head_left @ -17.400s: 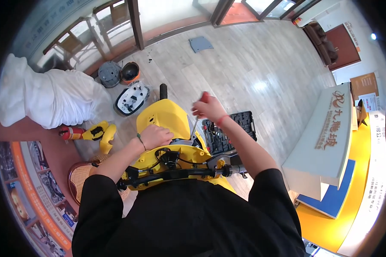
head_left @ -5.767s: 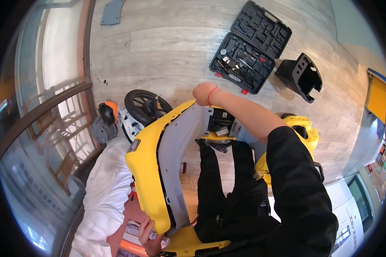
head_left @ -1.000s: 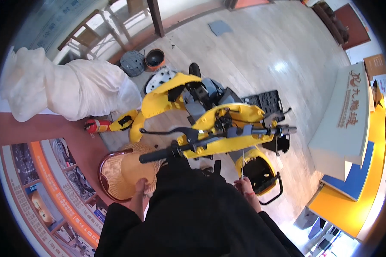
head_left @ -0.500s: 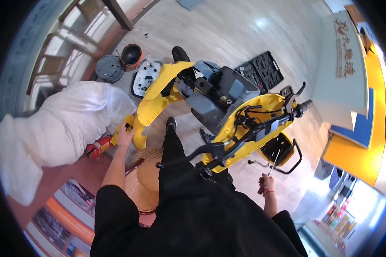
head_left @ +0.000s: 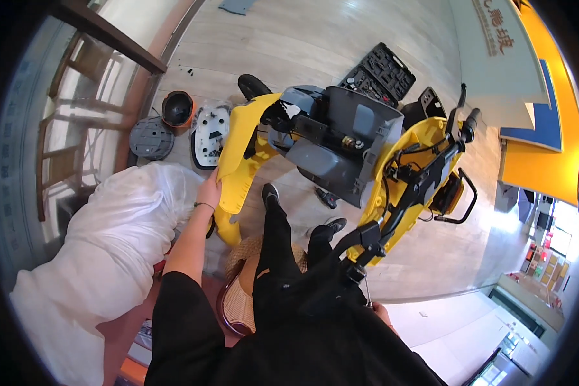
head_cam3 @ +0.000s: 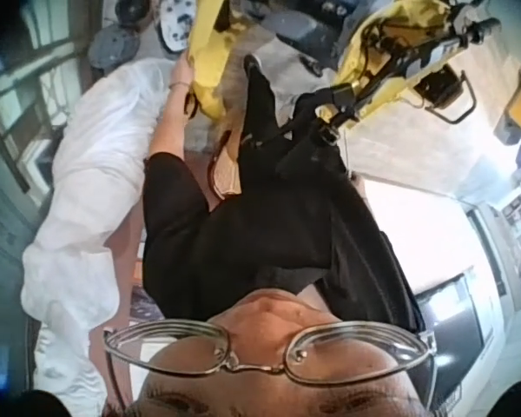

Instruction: Removing screws and disassembling the front body panels of an electric scooter using a screwdriver.

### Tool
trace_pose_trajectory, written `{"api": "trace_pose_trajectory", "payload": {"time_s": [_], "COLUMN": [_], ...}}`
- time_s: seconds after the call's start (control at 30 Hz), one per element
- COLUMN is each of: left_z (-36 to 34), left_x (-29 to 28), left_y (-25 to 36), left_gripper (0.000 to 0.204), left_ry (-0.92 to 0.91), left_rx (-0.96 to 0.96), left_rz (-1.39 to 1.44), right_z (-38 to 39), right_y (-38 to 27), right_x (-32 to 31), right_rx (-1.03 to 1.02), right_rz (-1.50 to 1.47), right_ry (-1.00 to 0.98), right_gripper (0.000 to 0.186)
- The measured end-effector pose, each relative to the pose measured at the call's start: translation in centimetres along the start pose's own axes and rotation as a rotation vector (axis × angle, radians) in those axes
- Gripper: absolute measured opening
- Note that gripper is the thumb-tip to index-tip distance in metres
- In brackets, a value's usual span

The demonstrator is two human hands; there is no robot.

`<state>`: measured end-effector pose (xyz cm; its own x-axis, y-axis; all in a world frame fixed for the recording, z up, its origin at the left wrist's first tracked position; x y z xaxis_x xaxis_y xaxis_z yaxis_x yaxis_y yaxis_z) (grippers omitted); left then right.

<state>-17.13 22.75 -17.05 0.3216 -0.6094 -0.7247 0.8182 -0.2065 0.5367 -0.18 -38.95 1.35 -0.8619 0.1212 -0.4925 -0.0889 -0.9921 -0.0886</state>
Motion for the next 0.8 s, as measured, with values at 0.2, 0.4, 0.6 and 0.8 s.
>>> {"api": "trace_pose_trajectory", "payload": {"time_s": [0.2,0.4,0.6,0.8], "left_z": [-1.5,-2.8,-2.2,2.5], "left_x": [-5.1,-12.0,-19.1,-18.5], "left_y": [6.4,14.2,17.3,19.7], "left_gripper": [0.037,0.028,0.029,0.031], "left_ry": [0.011,0.088,0.142,0.055], "left_rx": [0.104,0.224,0.278,0.229], "left_rz": [-0.180,-0.327,-0.245,-0.336], "right_z": [0.4,-1.1,-1.5,-3.4], "right_y": [0.8,1.8,-1.2,-2.9], "right_x": [2.1,5.1,4.5,4.1], "right_rx": [-0.005,-0.125,-0.150,-0.165], "right_rz": [-0.015,0.086,-0.022,-0.111], "right_ry": [0.007,0.000,0.009,0.013], "right_gripper": [0.035,0.039,0.040,0.040]}}
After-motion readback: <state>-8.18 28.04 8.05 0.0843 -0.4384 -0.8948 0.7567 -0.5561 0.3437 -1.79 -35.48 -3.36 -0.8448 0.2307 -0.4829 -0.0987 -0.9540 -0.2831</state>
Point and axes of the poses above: each hand's wrist, its own z-axis away from the middle knuckle, its own x-axis out of the palm, y = z × x, the point moved 5 cm from there along -z, towards the middle knuckle, and after that the axes turned 6 degrees about z, right-handed, at the moved point
